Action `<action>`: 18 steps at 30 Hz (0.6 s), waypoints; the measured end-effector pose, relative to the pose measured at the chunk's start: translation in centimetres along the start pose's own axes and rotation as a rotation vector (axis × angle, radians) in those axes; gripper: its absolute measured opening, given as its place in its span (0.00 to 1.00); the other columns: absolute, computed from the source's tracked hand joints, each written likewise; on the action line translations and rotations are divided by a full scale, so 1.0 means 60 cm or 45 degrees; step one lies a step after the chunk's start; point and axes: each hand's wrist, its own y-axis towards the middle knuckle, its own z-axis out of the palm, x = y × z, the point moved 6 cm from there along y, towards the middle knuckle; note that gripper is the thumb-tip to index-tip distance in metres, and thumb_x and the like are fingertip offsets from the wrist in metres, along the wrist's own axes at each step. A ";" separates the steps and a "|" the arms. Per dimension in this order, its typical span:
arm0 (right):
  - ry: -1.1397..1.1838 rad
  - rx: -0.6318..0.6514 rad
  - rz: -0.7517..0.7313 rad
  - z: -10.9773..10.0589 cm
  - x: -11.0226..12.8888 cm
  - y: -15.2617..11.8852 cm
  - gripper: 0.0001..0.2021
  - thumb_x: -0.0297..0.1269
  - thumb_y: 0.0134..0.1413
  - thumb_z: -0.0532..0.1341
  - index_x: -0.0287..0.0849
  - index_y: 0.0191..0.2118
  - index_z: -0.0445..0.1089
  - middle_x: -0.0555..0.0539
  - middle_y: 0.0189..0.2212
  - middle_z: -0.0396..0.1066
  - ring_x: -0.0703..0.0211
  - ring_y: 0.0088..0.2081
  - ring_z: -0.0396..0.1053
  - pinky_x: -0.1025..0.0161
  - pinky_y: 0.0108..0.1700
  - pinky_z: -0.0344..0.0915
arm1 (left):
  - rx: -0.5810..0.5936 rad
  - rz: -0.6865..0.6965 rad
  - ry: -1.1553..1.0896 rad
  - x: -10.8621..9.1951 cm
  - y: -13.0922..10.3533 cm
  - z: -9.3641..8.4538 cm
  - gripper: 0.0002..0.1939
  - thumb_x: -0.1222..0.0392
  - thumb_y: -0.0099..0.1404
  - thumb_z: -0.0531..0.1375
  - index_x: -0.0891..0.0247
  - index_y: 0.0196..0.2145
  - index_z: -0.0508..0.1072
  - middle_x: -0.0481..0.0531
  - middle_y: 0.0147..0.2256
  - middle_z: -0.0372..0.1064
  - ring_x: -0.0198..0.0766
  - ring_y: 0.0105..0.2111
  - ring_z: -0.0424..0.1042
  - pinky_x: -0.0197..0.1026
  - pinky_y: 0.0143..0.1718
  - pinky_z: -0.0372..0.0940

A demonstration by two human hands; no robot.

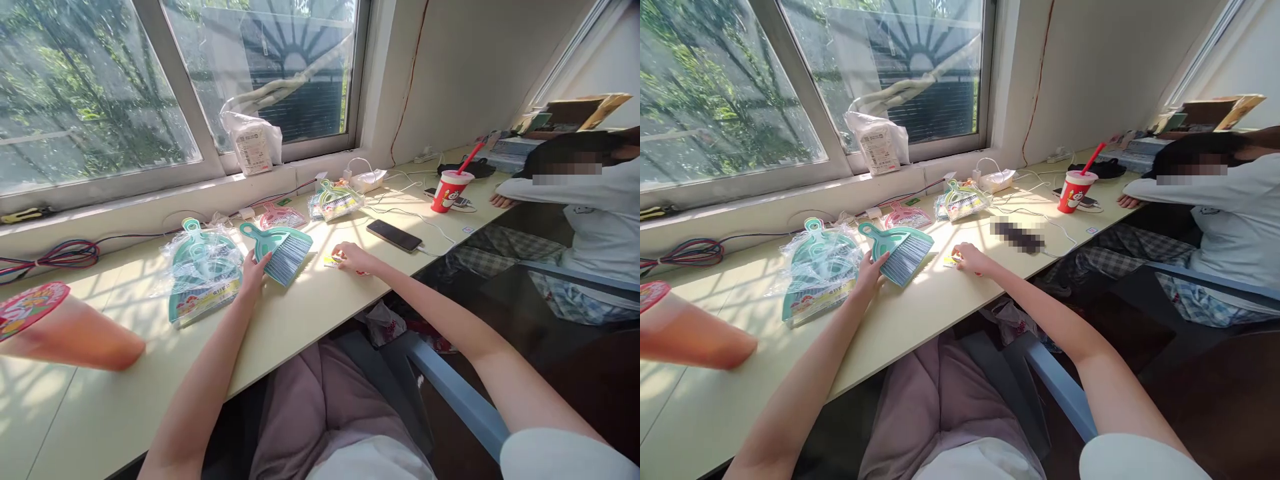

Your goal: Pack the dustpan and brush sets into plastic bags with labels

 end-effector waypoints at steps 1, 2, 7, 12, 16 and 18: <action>0.033 0.032 0.026 -0.001 0.001 0.003 0.22 0.28 0.43 0.72 0.37 0.48 0.75 0.40 0.43 0.76 0.52 0.42 0.74 0.64 0.42 0.65 | -0.011 0.008 0.005 -0.001 0.000 -0.002 0.28 0.52 0.53 0.71 0.62 0.50 0.71 0.55 0.39 0.76 0.40 0.35 0.76 0.40 0.34 0.72; 0.062 0.067 0.052 -0.002 0.000 0.006 0.25 0.29 0.41 0.73 0.37 0.50 0.75 0.42 0.42 0.77 0.51 0.42 0.74 0.64 0.41 0.65 | -0.019 0.019 0.010 -0.002 0.000 -0.003 0.29 0.51 0.54 0.71 0.61 0.51 0.70 0.55 0.40 0.76 0.41 0.36 0.76 0.41 0.35 0.72; 0.165 0.187 0.169 -0.008 -0.007 0.027 0.21 0.30 0.33 0.75 0.39 0.40 0.79 0.46 0.33 0.78 0.50 0.37 0.74 0.64 0.36 0.63 | -0.024 0.128 0.009 -0.011 0.005 -0.007 0.37 0.50 0.50 0.73 0.60 0.55 0.67 0.57 0.44 0.75 0.45 0.42 0.76 0.46 0.42 0.72; 0.944 0.257 0.031 -0.007 0.040 0.065 0.16 0.42 0.37 0.75 0.38 0.32 0.77 0.46 0.29 0.75 0.58 0.33 0.70 0.64 0.34 0.62 | -0.173 0.318 0.134 -0.023 0.008 -0.016 0.31 0.50 0.45 0.74 0.63 0.45 0.71 0.56 0.42 0.74 0.47 0.43 0.74 0.48 0.49 0.69; 1.336 0.002 0.029 0.013 0.090 0.127 0.20 0.46 0.33 0.77 0.39 0.28 0.72 0.50 0.25 0.71 0.66 0.26 0.63 0.66 0.30 0.59 | -0.198 0.412 0.118 -0.022 0.008 -0.016 0.34 0.50 0.50 0.72 0.58 0.51 0.66 0.55 0.46 0.72 0.45 0.47 0.73 0.47 0.51 0.68; 1.338 -0.123 0.085 0.037 0.112 0.157 0.21 0.46 0.32 0.78 0.39 0.26 0.70 0.52 0.22 0.69 0.68 0.23 0.59 0.67 0.27 0.56 | -0.188 0.408 0.127 -0.018 0.005 -0.015 0.35 0.48 0.54 0.70 0.55 0.55 0.62 0.55 0.51 0.70 0.44 0.50 0.72 0.47 0.52 0.68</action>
